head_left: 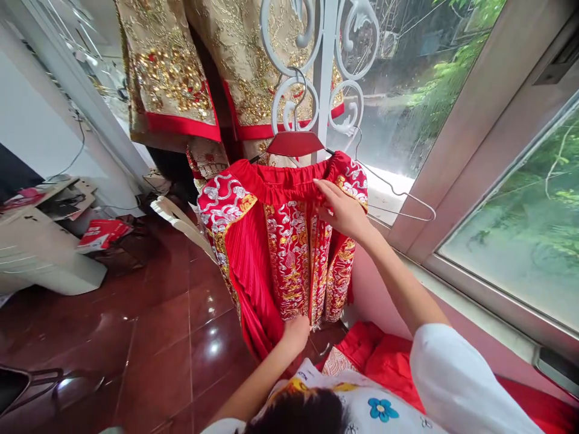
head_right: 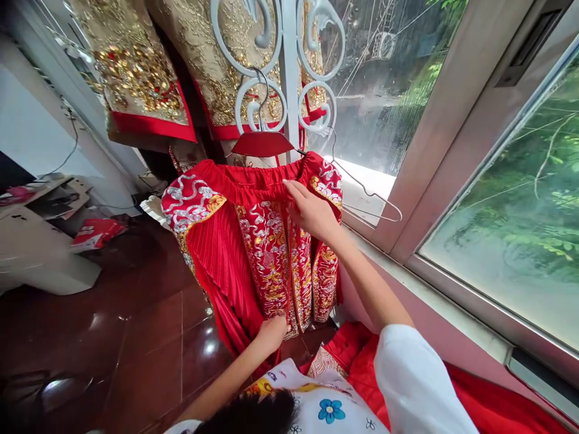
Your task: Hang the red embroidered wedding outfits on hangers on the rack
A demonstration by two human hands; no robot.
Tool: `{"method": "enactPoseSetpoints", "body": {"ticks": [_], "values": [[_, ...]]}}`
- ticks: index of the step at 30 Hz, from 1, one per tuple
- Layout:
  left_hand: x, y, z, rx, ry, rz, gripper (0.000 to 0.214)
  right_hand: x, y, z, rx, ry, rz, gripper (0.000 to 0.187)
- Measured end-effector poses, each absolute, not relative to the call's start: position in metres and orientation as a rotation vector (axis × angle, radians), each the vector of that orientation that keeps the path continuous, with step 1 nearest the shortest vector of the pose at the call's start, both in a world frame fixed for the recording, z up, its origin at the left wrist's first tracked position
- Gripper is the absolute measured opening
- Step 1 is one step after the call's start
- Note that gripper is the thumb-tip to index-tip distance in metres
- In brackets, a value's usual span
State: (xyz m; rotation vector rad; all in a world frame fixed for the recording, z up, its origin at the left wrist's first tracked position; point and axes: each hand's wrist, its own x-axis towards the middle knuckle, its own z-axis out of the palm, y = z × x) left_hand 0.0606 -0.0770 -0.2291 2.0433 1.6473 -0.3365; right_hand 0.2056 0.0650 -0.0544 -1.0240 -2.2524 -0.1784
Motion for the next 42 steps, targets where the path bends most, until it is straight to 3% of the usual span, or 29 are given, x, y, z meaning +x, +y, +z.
{"method": "enactPoseSetpoints", "body": {"ticks": [4, 6, 8, 10, 15, 19, 23, 26, 28, 32, 38, 42], "values": [[0.053, -0.067, -0.159, 2.207, 1.540, -0.158, 0.030, 0.198, 0.064, -0.053, -1.131, -2.384, -0.191, 0.029], [0.051, -0.057, -0.115, 2.452, 1.521, 0.333, 0.037, 0.206, 0.047, -0.061, -0.999, -2.444, -0.109, 0.021], [0.050, -0.045, -0.081, 2.741, 1.630, 0.793, 0.039, 0.215, 0.029, -0.067, -0.831, -2.509, 0.028, 0.024], [0.049, -0.032, -0.063, 2.946, 1.675, 0.941, 0.041, 0.225, 0.016, -0.069, -0.740, -2.539, 0.155, 0.031], [0.027, -0.021, -0.072, 3.056, 1.533, 0.763, 0.030, 0.266, 0.011, -0.058, -1.053, -2.470, 0.239, 0.045], [0.004, -0.037, -0.096, 3.140, 1.428, 0.548, 0.032, 0.297, 0.009, -0.058, -1.242, -2.570, 0.342, 0.041], [0.003, -0.059, -0.126, 3.022, 1.169, -0.039, 0.028, 0.280, 0.003, -0.079, -1.523, -2.835, 0.600, 0.024], [0.012, -0.075, -0.132, 2.594, 1.345, -0.619, 0.036, 0.249, 0.006, -0.102, -1.763, -2.849, 0.825, 0.014], [0.018, -0.081, -0.120, 2.347, 1.397, -0.797, 0.044, 0.234, 0.013, -0.116, -1.792, -2.852, 0.850, 0.014], [0.030, -0.066, -0.075, 2.487, 1.457, -0.596, 0.033, 0.223, 0.027, -0.128, -1.779, -2.791, 0.671, 0.027], [0.046, 0.011, -0.045, 3.044, 1.792, 0.446, 0.035, 0.202, 0.043, -0.109, -1.421, -2.662, 0.535, 0.020], [0.045, 0.041, -0.055, 2.887, 1.964, 0.200, 0.025, 0.177, 0.061, -0.106, -1.449, -2.240, 0.284, 0.024]]}}
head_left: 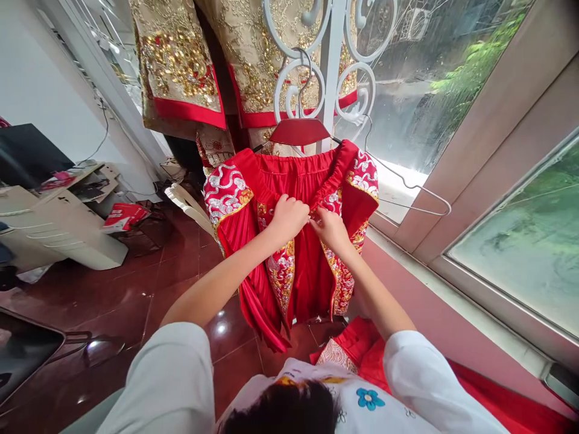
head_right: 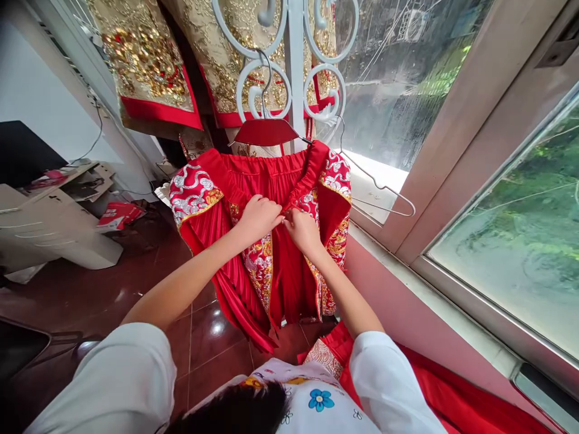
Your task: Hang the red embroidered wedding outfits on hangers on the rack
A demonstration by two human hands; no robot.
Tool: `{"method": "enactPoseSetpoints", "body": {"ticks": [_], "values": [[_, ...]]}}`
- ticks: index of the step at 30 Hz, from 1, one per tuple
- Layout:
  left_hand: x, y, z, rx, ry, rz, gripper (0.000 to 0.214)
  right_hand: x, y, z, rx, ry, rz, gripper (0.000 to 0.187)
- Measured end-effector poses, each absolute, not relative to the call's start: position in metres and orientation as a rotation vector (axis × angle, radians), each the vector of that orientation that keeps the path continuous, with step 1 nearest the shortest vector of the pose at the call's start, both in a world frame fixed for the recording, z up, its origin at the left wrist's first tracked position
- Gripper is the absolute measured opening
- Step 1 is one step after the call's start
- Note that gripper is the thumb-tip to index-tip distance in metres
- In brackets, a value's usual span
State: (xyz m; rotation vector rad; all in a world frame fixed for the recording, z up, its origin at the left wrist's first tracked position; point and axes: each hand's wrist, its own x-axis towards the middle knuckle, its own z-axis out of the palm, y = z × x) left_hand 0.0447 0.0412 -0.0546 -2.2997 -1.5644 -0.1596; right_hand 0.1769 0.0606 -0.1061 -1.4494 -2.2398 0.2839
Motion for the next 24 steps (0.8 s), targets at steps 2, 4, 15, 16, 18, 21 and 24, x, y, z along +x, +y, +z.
{"method": "enactPoseSetpoints", "body": {"ticks": [2, 4, 15, 16, 18, 21, 24], "values": [[0.037, 0.041, -0.056, -2.347, -1.561, -0.121, 0.024, 0.168, 0.063, -0.109, -1.446, -2.128, 0.239, 0.022], [0.026, 0.036, -0.054, -2.435, -1.518, -0.137, 0.024, 0.163, 0.059, -0.111, -1.460, -2.131, 0.208, 0.023], [0.006, 0.021, -0.038, -2.908, -1.547, -0.549, 0.030, 0.156, 0.027, -0.117, -1.352, -1.980, 0.276, 0.028], [0.006, 0.020, -0.036, -2.933, -1.569, -0.566, 0.029, 0.156, 0.025, -0.119, -1.361, -1.949, 0.251, 0.029], [0.003, 0.020, -0.032, -2.967, -1.599, -0.557, 0.029, 0.156, 0.023, -0.122, -1.368, -1.897, 0.219, 0.030], [0.002, 0.021, -0.031, -3.029, -1.596, -0.532, 0.030, 0.158, 0.023, -0.119, -1.248, -1.852, 0.335, 0.026], [0.006, 0.020, -0.033, -3.026, -1.584, -0.561, 0.029, 0.161, 0.028, -0.117, -1.061, -1.790, 0.594, 0.022]]}}
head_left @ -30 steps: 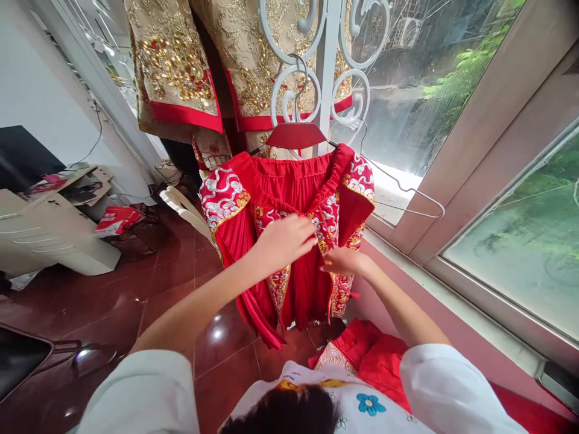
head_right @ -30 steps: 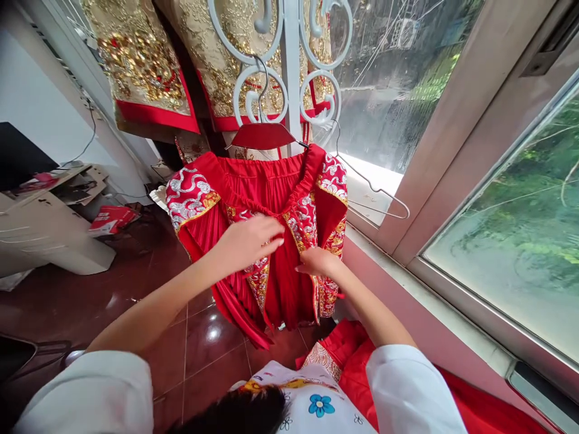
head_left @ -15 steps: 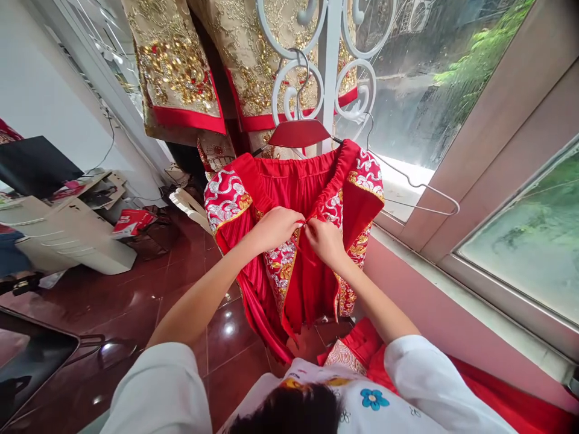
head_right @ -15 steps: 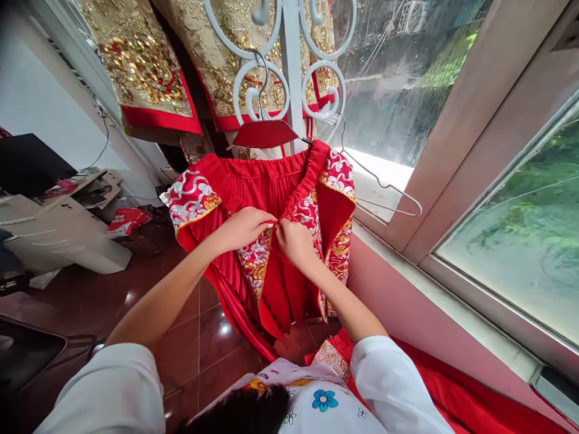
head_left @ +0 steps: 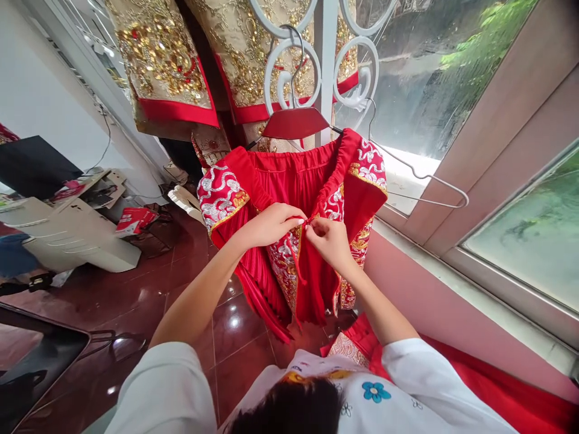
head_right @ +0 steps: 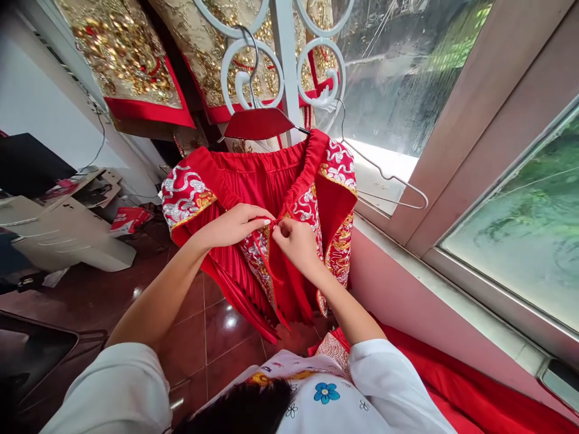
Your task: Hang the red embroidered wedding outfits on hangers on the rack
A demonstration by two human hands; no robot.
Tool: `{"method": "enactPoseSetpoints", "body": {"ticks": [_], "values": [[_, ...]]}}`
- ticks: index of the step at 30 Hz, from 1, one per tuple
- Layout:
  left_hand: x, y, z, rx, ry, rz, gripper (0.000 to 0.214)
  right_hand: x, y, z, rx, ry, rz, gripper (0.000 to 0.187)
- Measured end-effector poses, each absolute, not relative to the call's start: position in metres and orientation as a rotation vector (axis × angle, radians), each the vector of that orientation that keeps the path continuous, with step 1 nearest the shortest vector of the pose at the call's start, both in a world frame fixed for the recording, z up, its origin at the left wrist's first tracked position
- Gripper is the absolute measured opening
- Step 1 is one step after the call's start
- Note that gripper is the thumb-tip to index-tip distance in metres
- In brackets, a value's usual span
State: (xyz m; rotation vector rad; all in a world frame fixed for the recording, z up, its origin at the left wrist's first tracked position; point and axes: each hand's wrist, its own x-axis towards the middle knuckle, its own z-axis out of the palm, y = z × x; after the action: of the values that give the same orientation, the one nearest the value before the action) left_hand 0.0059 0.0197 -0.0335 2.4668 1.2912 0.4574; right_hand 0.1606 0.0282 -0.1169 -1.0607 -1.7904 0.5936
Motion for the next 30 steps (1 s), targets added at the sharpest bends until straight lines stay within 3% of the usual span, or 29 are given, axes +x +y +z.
{"method": "enactPoseSetpoints", "body": {"ticks": [8, 12, 16, 19, 23, 26, 28, 30], "values": [[-0.003, -0.004, -0.032, 2.597, 1.594, 0.649, 0.032, 0.160, 0.016, -0.178, -1.388, -2.113, 0.692, 0.024], [-0.023, -0.018, -0.027, 2.437, 1.933, 0.300, 0.038, 0.174, -0.001, -0.198, -1.475, -2.325, 0.720, 0.017], [-0.026, -0.019, -0.026, 2.179, 2.482, 0.156, 0.050, 0.200, -0.003, -0.160, -1.512, -2.523, 0.651, 0.015], [-0.019, -0.012, -0.037, 2.130, 2.706, 0.457, 0.048, 0.214, 0.013, -0.109, -1.528, -2.236, 0.376, 0.027], [-0.003, -0.006, -0.056, 2.207, 2.706, 1.217, 0.040, 0.212, 0.066, -0.052, -1.410, -1.565, -0.088, 0.059], [0.003, -0.003, -0.059, 1.992, 2.839, 1.518, 0.054, 0.201, 0.106, -0.037, -1.519, -1.528, -0.148, 0.080], [-0.003, 0.001, -0.054, 1.918, 2.897, 1.510, 0.060, 0.197, 0.119, -0.036, -1.598, -1.551, -0.140, 0.071], [-0.018, 0.004, -0.044, 1.953, 2.886, 1.439, 0.053, 0.202, 0.122, -0.035, -1.612, -1.574, -0.153, 0.053]]}}
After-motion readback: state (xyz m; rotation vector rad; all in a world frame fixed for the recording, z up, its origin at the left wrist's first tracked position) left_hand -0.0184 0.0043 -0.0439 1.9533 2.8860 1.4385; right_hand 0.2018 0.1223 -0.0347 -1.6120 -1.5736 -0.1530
